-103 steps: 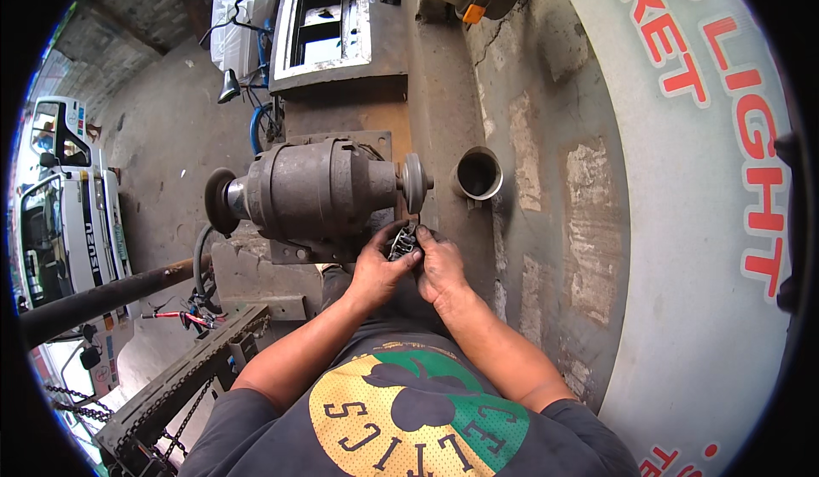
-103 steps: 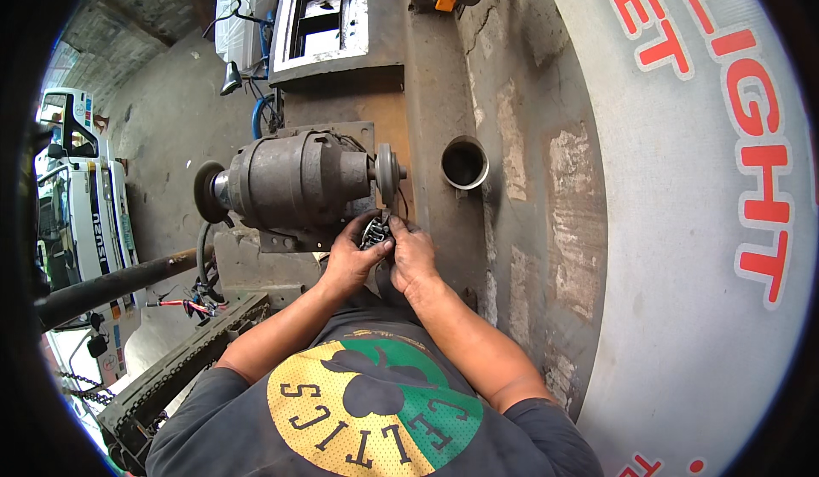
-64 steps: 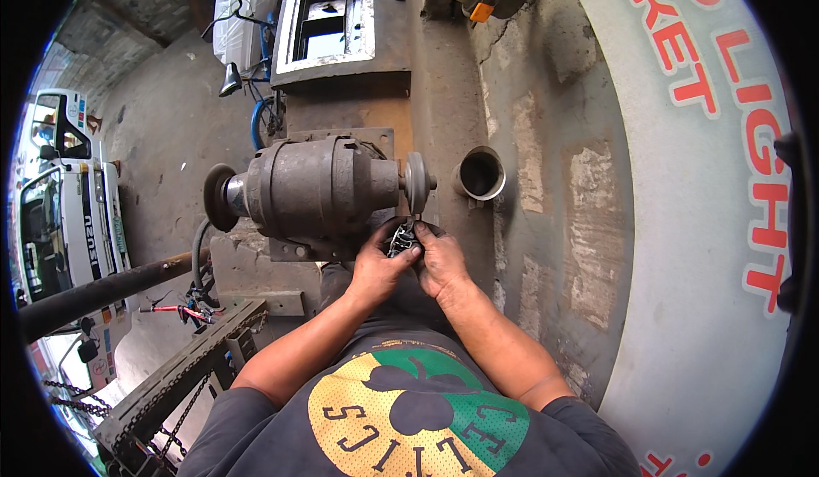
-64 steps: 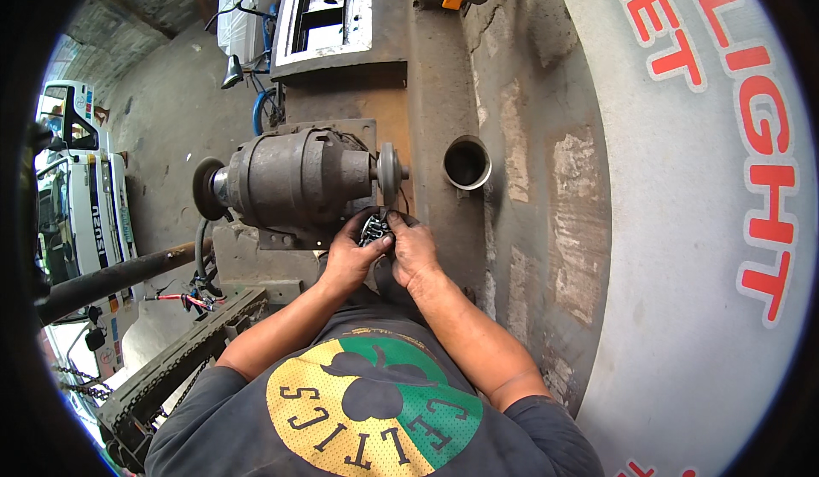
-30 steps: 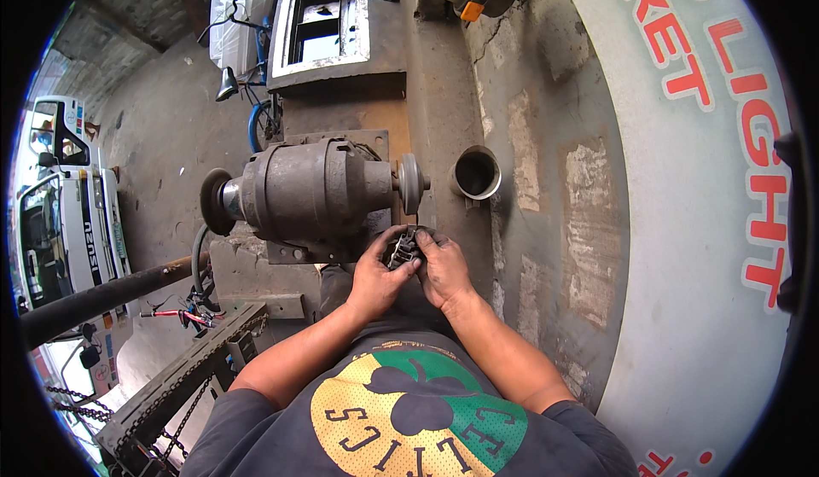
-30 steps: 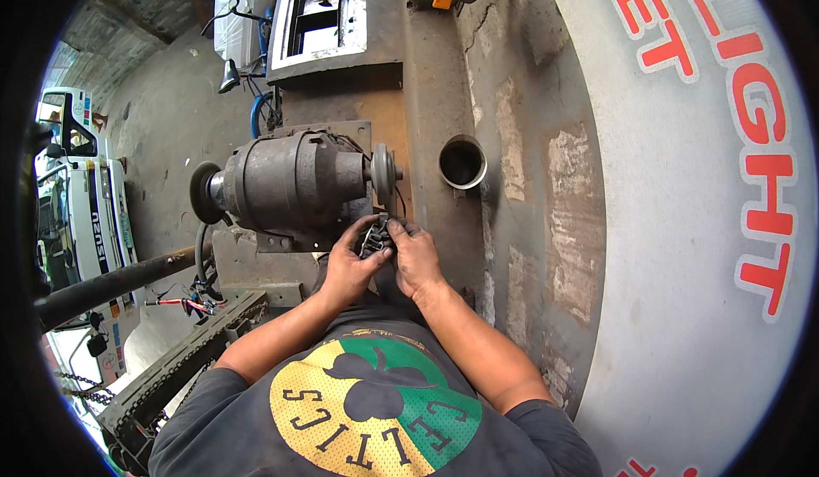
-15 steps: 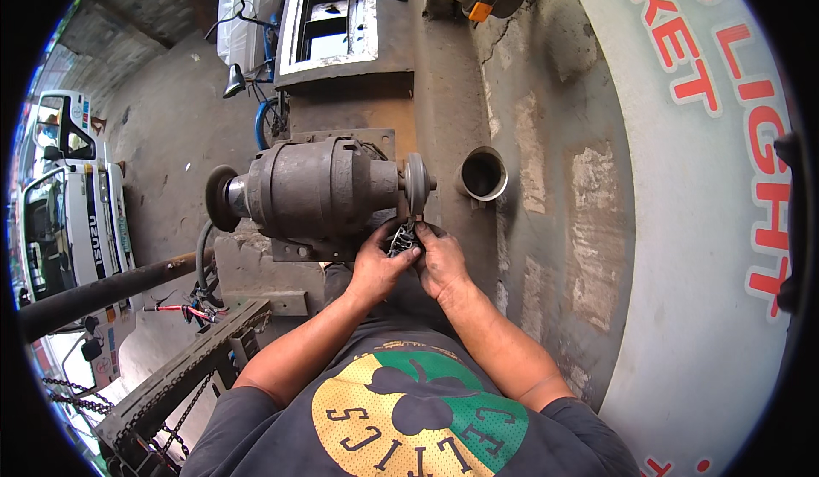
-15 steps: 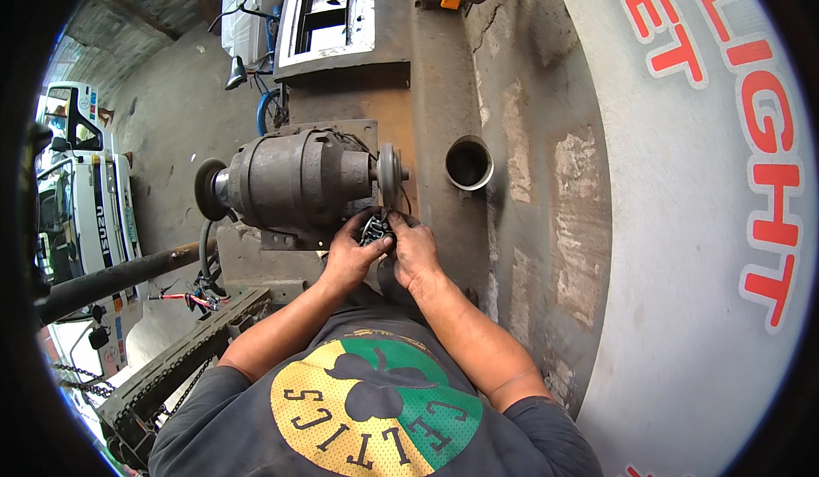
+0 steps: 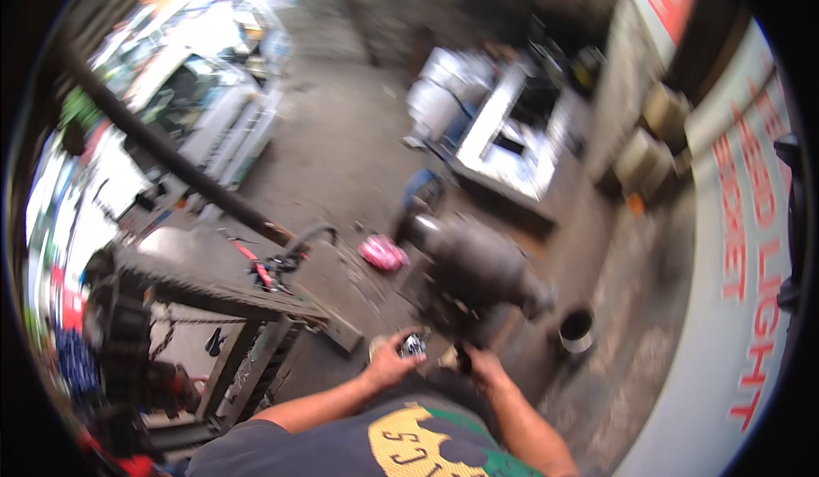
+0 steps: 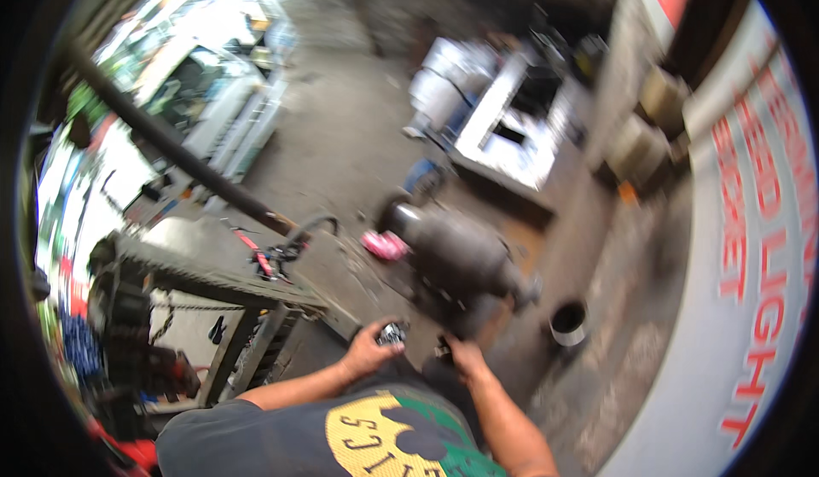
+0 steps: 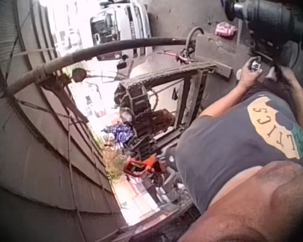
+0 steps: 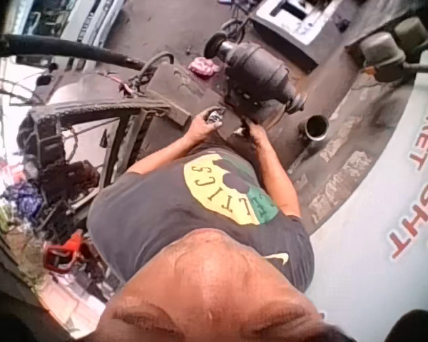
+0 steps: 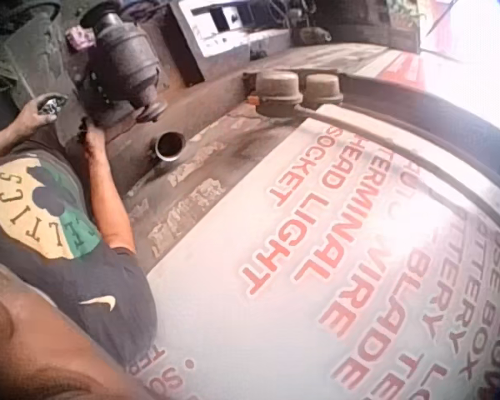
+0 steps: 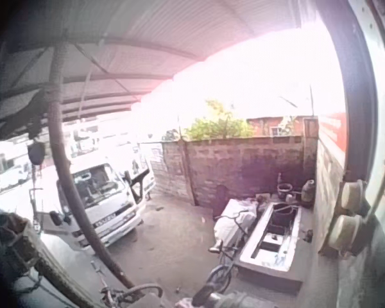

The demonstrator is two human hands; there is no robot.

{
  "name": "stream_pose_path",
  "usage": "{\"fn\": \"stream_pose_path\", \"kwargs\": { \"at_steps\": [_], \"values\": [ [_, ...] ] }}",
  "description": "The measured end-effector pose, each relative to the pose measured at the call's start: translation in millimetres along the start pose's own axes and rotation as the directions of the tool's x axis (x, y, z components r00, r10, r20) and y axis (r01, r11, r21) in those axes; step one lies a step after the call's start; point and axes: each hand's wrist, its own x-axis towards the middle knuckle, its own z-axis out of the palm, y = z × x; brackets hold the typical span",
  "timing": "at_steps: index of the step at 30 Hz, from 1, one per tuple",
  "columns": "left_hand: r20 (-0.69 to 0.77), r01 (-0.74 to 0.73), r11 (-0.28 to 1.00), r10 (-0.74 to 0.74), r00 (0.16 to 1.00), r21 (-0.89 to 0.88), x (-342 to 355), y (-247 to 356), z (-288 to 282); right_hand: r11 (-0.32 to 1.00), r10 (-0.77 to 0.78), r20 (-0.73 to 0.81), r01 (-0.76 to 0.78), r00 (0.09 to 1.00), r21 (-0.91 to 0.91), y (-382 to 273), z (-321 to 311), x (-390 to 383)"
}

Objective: The person handles small mechanical components on a cluttered workbench, using a screwdriver to adjust parts and a rag to wipe surfaces. They move to a bench grinder to smooth a component, then return to the bench to continue assembly and inspection of the parts.

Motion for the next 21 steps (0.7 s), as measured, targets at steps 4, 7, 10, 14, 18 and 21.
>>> {"fn": "stream_pose_path", "kwargs": {
  "at_steps": [4,7,10,14,18,21],
  "values": [
    [-0.181,0.03,0.996,-0.044,0.983,-0.079,-41.0,-14.7,-48.2,0.884,0.094,0.204,-0.176,0.974,0.433,12.9,40.4,54.0],
    [-0.334,-0.048,0.99,0.003,0.943,-0.129,-80.6,-33.0,-74.4,0.874,0.058,0.031,-0.065,0.998,0.481,23.0,60.2,115.7],
    [-0.483,-0.127,0.982,0.045,0.874,-0.137,-120.6,-68.1,-102.5,0.87,-0.141,-0.141,0.191,0.98,0.454,15.8,45.6,174.3],
    [-0.721,-0.113,0.973,-0.067,0.69,-0.199,-243.5,-126.0,-141.9,0.907,-0.283,-0.227,0.337,0.932,0.253,14.1,138.5,157.5],
    [-0.82,-0.013,0.939,-0.294,0.491,-0.344,-359.5,-176.9,-164.2,0.866,-0.333,0.079,0.338,0.94,-0.37,71.2,248.0,128.9],
    [-0.894,-0.063,0.925,-0.343,0.288,-0.375,-435.8,-227.7,-167.7,0.476,-0.081,0.491,0.466,0.868,-0.746,149.5,347.0,90.0]
  ]
}}
